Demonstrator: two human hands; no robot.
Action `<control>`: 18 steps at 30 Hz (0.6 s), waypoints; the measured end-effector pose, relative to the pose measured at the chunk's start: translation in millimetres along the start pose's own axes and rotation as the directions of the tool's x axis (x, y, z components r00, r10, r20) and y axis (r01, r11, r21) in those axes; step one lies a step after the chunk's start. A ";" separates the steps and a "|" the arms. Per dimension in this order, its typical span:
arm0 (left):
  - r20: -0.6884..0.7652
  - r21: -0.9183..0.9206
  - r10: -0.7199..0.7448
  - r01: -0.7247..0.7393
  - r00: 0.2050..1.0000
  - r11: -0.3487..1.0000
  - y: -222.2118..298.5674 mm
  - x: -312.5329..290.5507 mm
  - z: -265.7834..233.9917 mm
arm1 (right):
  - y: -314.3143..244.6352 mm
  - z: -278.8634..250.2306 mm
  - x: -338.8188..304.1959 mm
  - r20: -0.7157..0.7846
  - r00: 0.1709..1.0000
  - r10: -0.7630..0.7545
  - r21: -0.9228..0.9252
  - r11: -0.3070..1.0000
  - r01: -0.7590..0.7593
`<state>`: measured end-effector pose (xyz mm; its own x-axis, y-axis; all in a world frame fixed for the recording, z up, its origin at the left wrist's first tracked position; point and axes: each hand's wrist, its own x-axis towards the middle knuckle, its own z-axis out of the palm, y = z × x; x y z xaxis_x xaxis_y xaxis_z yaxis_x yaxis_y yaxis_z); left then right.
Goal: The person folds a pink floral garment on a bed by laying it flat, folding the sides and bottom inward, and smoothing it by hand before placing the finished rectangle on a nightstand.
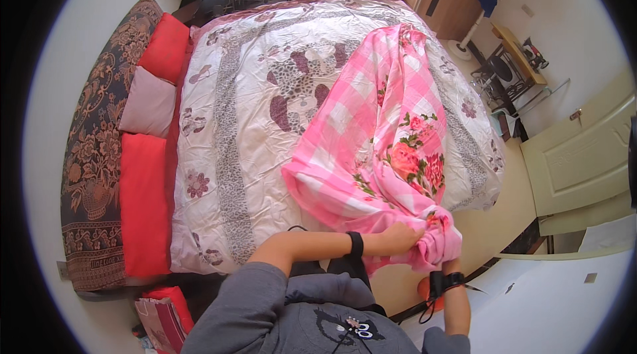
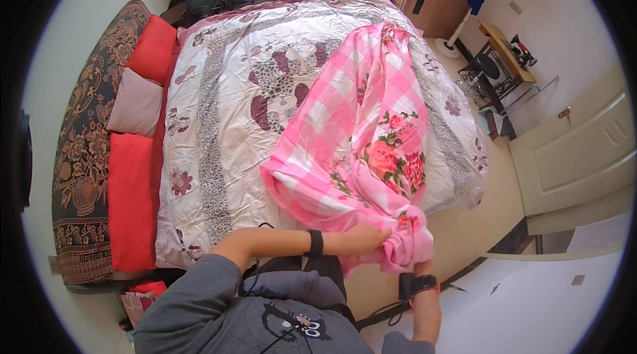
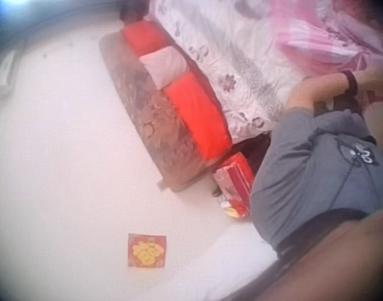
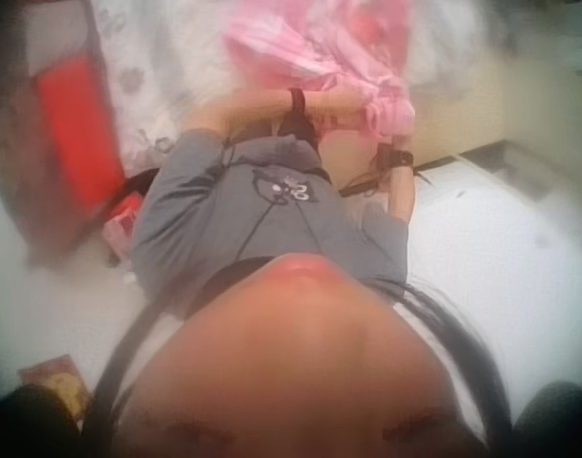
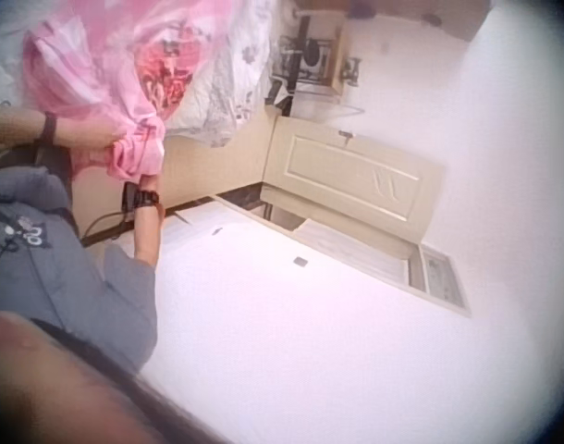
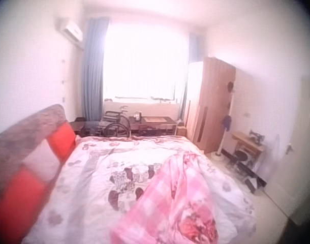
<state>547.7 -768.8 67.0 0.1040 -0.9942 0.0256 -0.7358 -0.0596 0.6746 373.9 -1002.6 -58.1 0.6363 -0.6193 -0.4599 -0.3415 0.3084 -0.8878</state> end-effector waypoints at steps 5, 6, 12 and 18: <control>-0.251 -0.249 -0.040 -0.025 0.967 0.968 20.3 -10.7 -108.2 | -219.1 104.9 35.8 0.372 0.862 -0.343 -0.314 0.828 0.465; -0.343 -0.340 -0.051 -0.073 0.938 0.938 23.3 -19.5 -134.8 | -271.5 155.8 26.2 0.520 0.582 -0.626 -0.620 0.192 0.761; -0.886 -0.453 -0.316 -0.488 0.340 0.746 8.4 -192.5 -286.0 | -351.2 472.7 -52.7 0.799 0.369 -0.475 0.159 0.757 0.633; -0.764 -0.645 -0.642 0.049 -0.065 0.763 -140.7 -431.8 -287.5 | -315.2 545.1 -103.4 0.763 0.313 -0.566 0.130 0.609 0.783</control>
<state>798.6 -305.5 173.2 0.9769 0.1704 0.1288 -0.1243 -0.0371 0.9916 792.8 -642.2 260.9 0.9201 0.1820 0.3469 0.3803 -0.2028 -0.9023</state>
